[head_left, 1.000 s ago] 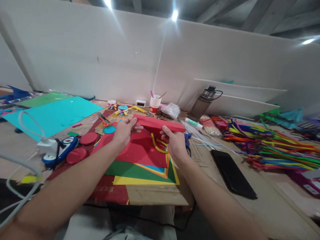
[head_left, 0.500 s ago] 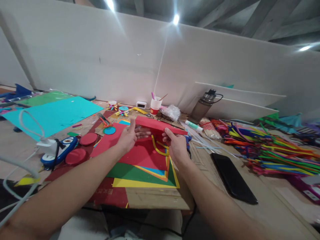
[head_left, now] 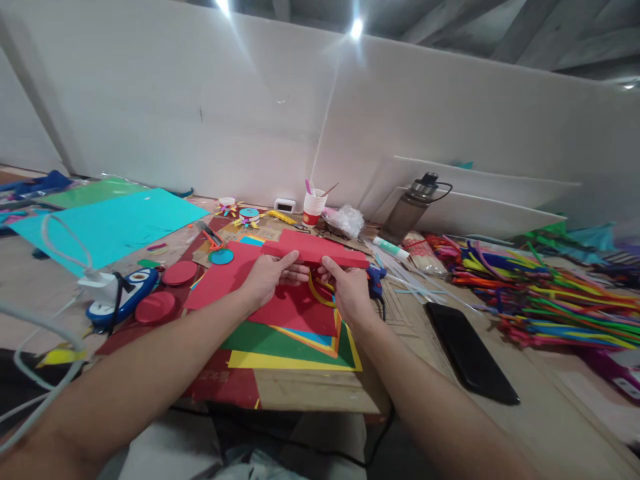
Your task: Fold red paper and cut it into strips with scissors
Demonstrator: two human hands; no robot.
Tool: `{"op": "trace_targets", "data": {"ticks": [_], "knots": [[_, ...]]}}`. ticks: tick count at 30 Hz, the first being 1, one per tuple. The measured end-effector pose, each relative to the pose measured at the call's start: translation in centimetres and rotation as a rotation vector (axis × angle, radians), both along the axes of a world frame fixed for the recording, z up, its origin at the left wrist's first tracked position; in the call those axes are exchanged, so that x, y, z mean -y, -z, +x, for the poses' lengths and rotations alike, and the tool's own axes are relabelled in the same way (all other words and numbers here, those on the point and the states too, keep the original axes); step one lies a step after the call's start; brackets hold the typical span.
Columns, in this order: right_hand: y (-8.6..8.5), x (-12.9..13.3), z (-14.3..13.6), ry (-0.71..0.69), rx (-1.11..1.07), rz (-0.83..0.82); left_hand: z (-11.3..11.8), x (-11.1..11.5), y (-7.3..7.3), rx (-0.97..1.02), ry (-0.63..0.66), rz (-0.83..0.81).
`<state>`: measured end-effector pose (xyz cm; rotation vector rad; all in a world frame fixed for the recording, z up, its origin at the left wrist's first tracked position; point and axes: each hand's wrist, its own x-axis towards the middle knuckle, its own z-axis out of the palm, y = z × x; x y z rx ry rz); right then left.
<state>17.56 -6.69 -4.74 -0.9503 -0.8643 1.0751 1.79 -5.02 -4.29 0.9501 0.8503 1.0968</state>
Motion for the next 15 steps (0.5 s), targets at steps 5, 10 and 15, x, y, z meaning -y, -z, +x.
{"op": "trace_targets", "data": {"ticks": [5, 10, 15], "knots": [[0.2, -0.1, 0.0, 0.003, 0.025, -0.014, 0.4, 0.2, 0.0, 0.093, -0.028, -0.022], [0.7, -0.2, -0.1, -0.015, 0.072, -0.021, 0.9, 0.7, -0.2, 0.096, 0.017, -0.035], [1.0, -0.3, -0.5, -0.019, 0.131, 0.013, 1.0, 1.0, -0.2, 0.092, 0.003, -0.043]]}}
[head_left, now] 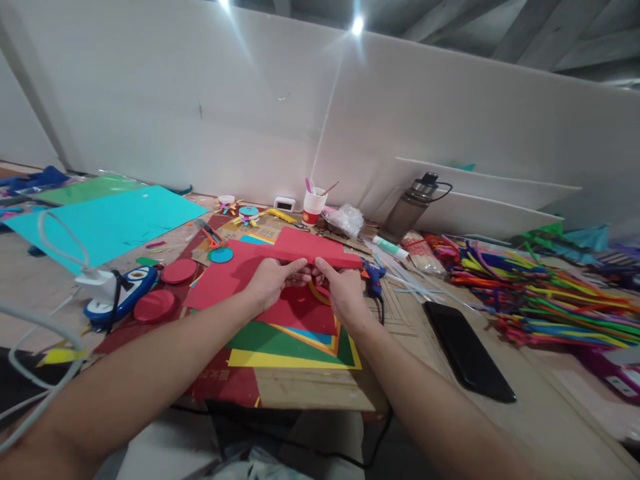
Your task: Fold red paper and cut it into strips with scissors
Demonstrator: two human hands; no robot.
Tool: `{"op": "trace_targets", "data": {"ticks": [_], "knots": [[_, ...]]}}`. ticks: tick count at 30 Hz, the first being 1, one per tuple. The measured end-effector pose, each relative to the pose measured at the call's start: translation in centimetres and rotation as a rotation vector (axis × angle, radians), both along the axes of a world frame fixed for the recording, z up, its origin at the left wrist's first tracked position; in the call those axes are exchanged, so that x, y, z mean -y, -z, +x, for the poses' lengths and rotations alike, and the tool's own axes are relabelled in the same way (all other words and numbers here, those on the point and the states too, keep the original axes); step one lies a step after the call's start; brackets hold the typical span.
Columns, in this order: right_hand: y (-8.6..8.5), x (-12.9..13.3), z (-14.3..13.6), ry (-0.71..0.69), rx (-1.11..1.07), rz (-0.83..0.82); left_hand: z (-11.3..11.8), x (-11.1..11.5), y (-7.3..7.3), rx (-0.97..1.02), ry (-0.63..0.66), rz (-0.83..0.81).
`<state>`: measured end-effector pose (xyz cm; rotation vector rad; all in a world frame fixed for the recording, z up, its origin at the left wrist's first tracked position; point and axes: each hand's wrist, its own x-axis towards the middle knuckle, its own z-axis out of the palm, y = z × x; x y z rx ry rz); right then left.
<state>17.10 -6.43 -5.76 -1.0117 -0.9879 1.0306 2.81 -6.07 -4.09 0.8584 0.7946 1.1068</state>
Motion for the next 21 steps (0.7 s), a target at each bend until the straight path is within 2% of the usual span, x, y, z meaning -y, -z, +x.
{"op": "trace_targets", "data": {"ticks": [11, 21], "knots": [[-0.2, 0.1, -0.1, 0.023, 0.016, -0.012, 0.1, 0.0, 0.0, 0.005, -0.078, -0.027], [-1.5, -0.1, 1.5, 0.064, -0.121, -0.033, -0.9, -1.1, -0.4, 0.03, -0.16, -0.046]]}}
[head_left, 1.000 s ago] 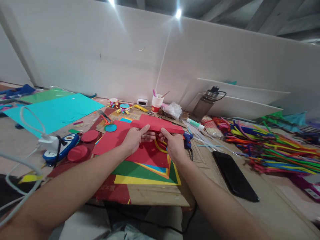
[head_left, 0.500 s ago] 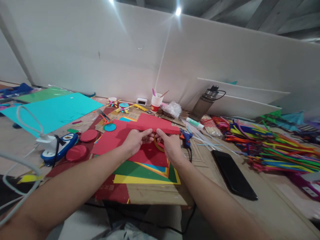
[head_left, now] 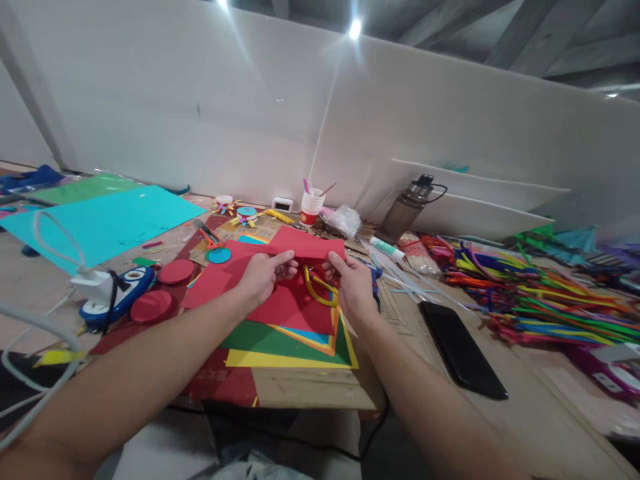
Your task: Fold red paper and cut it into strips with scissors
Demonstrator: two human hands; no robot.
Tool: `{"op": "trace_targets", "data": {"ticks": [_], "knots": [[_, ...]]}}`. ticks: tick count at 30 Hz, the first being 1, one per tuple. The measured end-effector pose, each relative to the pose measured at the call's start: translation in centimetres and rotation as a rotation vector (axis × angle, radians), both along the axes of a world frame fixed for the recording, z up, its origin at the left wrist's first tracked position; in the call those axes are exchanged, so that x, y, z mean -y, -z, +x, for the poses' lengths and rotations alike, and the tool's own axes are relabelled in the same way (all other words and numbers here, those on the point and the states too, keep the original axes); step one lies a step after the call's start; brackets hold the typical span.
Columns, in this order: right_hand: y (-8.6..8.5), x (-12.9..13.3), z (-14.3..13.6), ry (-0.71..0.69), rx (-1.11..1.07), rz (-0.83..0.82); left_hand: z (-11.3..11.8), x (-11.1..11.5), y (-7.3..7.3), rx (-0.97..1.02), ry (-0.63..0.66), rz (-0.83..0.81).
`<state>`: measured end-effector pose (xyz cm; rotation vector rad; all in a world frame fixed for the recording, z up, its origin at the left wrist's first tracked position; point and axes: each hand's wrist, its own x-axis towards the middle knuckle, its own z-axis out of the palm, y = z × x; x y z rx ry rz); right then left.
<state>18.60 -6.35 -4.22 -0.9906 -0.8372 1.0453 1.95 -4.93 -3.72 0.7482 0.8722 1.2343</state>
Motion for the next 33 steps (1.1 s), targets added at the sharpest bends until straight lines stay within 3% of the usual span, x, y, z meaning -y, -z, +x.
{"op": "trace_targets", "data": {"ticks": [7, 14, 25, 33], "knots": [[-0.8, -0.3, 2.0, 0.101, -0.076, 0.06, -1.2, -1.2, -0.1, 0.043, -0.052, -0.027], [-0.1, -0.3, 0.5, -0.096, 0.022, -0.037, -0.7, -0.8, -0.1, 0.034, -0.006, -0.038], [0.9, -0.5, 0.2, -0.047, 0.083, -0.012, 0.3, 0.1, 0.4, 0.004, 0.058, 0.007], [0.7, 0.2, -0.8, -0.133, 0.093, -0.022, 0.4, 0.2, 0.4, 0.017, 0.068, -0.028]]}}
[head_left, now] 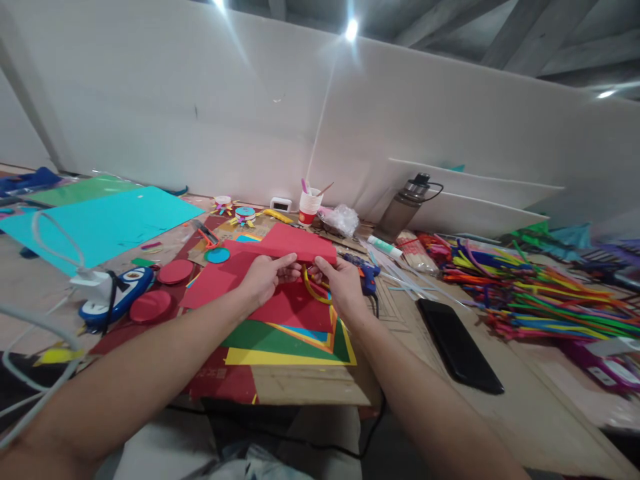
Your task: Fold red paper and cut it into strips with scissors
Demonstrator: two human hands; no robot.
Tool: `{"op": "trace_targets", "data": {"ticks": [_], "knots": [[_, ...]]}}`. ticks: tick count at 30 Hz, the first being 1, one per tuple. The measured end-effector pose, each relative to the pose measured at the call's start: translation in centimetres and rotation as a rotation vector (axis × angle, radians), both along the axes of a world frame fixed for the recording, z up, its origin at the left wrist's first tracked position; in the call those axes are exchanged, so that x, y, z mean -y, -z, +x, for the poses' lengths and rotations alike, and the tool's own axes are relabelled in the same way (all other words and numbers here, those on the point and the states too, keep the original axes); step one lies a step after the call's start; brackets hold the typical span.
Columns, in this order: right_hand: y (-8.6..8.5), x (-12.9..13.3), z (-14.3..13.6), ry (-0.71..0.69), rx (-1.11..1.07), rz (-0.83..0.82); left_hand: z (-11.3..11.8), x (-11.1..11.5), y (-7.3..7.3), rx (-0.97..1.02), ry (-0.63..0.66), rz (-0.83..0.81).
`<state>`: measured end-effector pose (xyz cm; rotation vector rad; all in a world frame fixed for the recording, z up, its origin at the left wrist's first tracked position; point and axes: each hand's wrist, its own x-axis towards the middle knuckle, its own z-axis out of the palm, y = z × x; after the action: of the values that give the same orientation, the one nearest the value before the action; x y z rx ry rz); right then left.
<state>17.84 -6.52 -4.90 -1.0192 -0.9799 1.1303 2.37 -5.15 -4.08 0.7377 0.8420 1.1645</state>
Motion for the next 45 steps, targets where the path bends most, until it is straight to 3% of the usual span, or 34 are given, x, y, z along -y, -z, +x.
{"op": "trace_targets", "data": {"ticks": [4, 13, 23, 29, 35, 40, 45], "knots": [[0.1, 0.2, -0.5, -0.057, 0.01, -0.032, 0.1, 0.1, 0.0, 0.017, -0.004, -0.02], [0.6, 0.2, -0.9, 0.032, -0.012, 0.01, 0.1, 0.1, -0.1, 0.026, 0.011, -0.065], [0.0, 0.0, -0.1, 0.052, -0.106, -0.057, -1.3, -1.4, -0.2, 0.049, -0.088, -0.003], [-0.2, -0.1, 0.2, 0.066, -0.151, -0.018, -2.3, -2.2, -0.6, 0.058, -0.165, 0.011], [0.0, -0.1, -0.9, -0.083, -0.119, -0.053, -1.2, -1.1, -0.7, 0.034, -0.194, 0.028], [0.3, -0.2, -1.8, -0.032, -0.083, -0.048, 0.4, 0.1, -0.2, 0.025, -0.139, 0.073], [0.3, -0.1, -1.5, -0.006, -0.099, -0.055, -0.2, -0.3, -0.3, 0.036, -0.192, 0.056]]}}
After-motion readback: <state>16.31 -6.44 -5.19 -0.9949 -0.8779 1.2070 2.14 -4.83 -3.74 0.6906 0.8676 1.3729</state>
